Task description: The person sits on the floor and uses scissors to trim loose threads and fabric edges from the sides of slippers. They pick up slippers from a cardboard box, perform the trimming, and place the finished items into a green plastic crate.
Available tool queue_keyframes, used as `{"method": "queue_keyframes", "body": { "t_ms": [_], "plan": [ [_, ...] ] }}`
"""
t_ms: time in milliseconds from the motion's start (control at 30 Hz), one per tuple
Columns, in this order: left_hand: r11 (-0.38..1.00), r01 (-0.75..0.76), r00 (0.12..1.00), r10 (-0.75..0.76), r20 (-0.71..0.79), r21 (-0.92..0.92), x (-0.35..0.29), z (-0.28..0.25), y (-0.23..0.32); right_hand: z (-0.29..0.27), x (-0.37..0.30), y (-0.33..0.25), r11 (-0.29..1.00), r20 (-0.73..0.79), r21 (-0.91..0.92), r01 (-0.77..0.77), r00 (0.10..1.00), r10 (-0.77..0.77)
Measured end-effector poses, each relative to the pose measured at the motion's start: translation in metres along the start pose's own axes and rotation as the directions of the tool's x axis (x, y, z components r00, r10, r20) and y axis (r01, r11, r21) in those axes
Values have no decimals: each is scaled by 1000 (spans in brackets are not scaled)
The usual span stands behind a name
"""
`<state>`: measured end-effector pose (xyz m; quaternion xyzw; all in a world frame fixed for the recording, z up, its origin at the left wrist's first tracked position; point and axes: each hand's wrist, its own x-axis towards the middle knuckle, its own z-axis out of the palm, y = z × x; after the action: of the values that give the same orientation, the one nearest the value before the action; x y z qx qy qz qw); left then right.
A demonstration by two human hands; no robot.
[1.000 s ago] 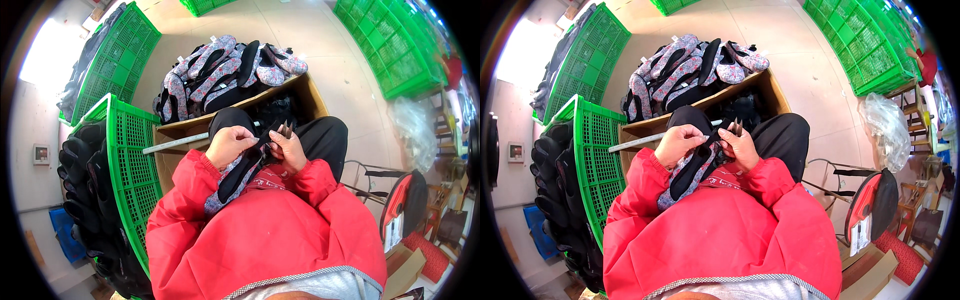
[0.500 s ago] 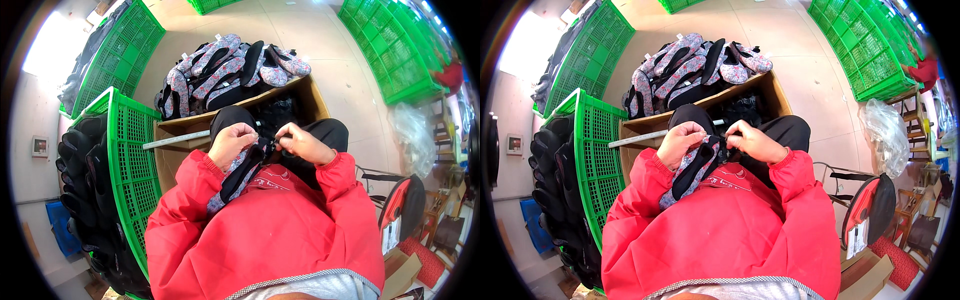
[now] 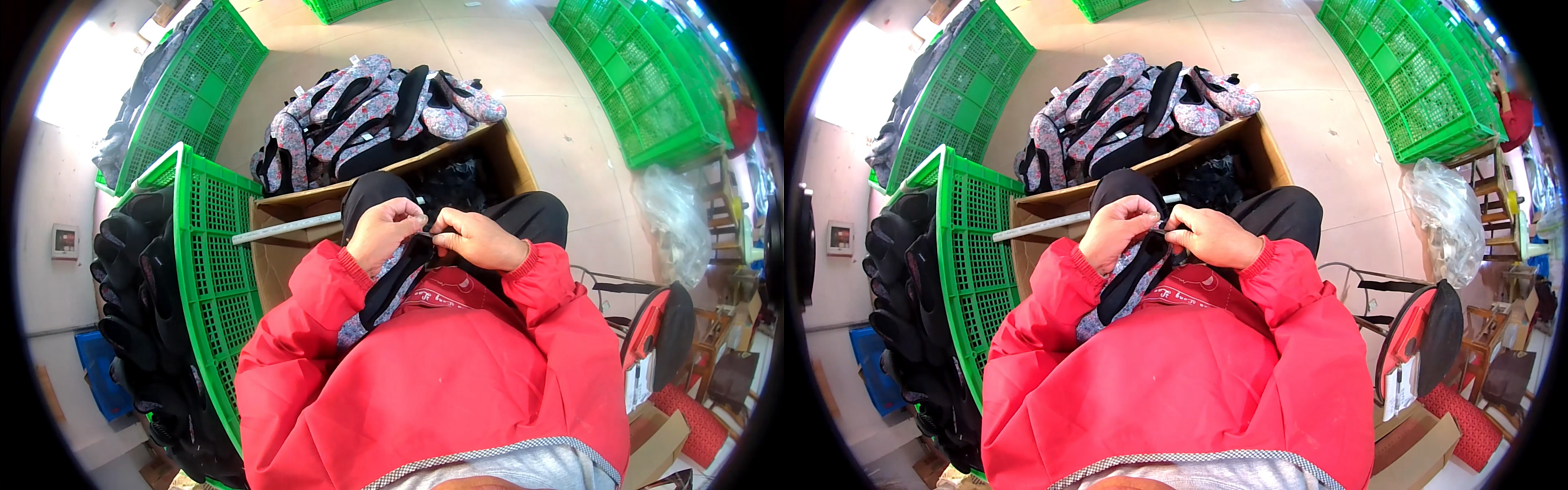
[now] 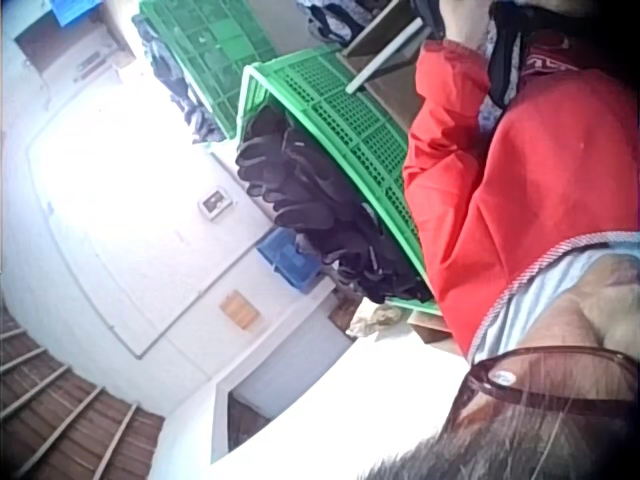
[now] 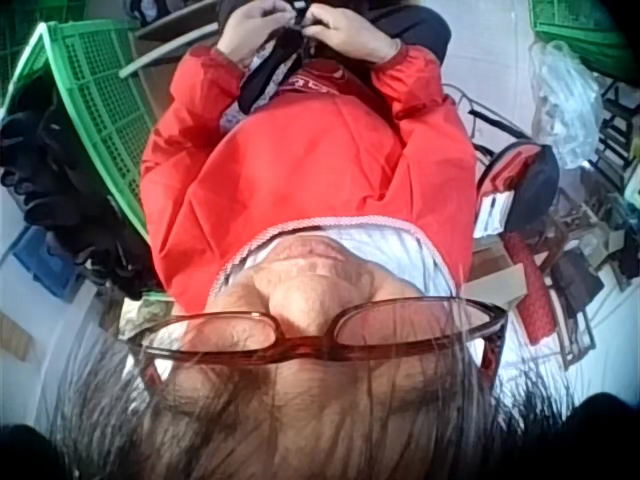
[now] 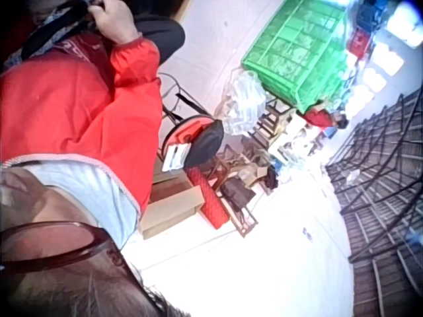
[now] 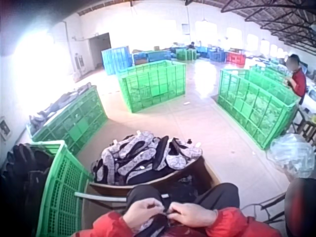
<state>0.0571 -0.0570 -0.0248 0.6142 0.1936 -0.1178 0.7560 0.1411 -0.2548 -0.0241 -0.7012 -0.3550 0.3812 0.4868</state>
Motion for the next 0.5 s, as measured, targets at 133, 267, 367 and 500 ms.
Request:
{"method": "queue_keyframes", "body": {
  "t_ms": [133,267,367,500],
  "plan": [
    [997,-58,997,60,-40,46,6,4,-3,2,-2,13,981,-9,187,-58,998,61],
    [889,-204,963,258,-78,410,22,-5,-16,4,-13,19,876,-133,460,-147,964,232],
    [722,-344,867,490,-93,600,29,-6,-18,16,-13,36,840,-206,501,-210,913,352],
    [503,-261,871,490,-23,824,15,1,6,25,-4,41,690,-90,671,-273,893,441]
  ]
}}
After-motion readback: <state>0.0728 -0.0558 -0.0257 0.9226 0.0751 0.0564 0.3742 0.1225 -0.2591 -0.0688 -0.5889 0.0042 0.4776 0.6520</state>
